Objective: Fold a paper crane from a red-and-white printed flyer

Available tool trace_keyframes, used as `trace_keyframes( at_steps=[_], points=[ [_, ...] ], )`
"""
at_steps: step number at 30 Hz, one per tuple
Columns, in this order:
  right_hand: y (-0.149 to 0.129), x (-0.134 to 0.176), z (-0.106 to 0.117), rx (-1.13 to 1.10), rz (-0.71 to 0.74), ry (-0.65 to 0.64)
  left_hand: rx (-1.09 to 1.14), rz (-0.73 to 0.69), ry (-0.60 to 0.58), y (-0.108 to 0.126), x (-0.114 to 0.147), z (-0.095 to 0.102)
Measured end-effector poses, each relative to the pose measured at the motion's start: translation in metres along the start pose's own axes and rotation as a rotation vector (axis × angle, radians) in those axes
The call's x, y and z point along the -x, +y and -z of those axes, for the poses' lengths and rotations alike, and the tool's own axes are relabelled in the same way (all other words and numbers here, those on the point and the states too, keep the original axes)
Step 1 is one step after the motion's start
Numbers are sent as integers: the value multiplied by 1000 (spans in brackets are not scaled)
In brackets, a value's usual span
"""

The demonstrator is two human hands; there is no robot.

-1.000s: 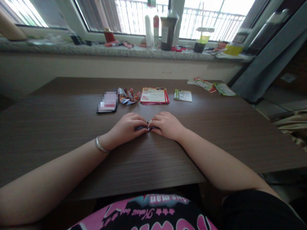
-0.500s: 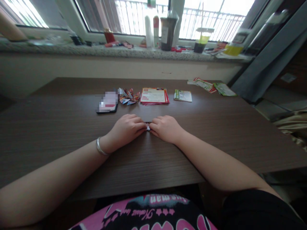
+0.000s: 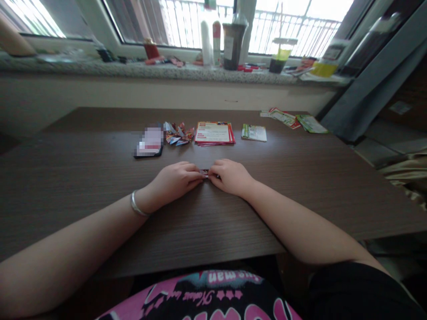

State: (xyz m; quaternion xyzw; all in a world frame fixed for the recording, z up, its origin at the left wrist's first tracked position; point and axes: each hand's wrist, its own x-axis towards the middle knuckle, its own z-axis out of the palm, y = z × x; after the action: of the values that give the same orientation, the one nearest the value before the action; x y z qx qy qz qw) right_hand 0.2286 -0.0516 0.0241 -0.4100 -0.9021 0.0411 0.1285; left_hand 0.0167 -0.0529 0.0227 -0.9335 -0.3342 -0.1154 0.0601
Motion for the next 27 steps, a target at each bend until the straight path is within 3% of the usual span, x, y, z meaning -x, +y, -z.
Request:
trace_keyframes(
  at_steps=[4, 12, 27],
  points=[
    [5, -3, -3, -126, -103, -15, 7, 3, -5, -3, 0, 0],
    [9, -5, -2, -161, -300, -91, -17, -109, -30, -6, 0, 7],
    [7, -7, 0, -5, -291, -123, -182, -158, -27, -5, 3, 6]
  ],
)
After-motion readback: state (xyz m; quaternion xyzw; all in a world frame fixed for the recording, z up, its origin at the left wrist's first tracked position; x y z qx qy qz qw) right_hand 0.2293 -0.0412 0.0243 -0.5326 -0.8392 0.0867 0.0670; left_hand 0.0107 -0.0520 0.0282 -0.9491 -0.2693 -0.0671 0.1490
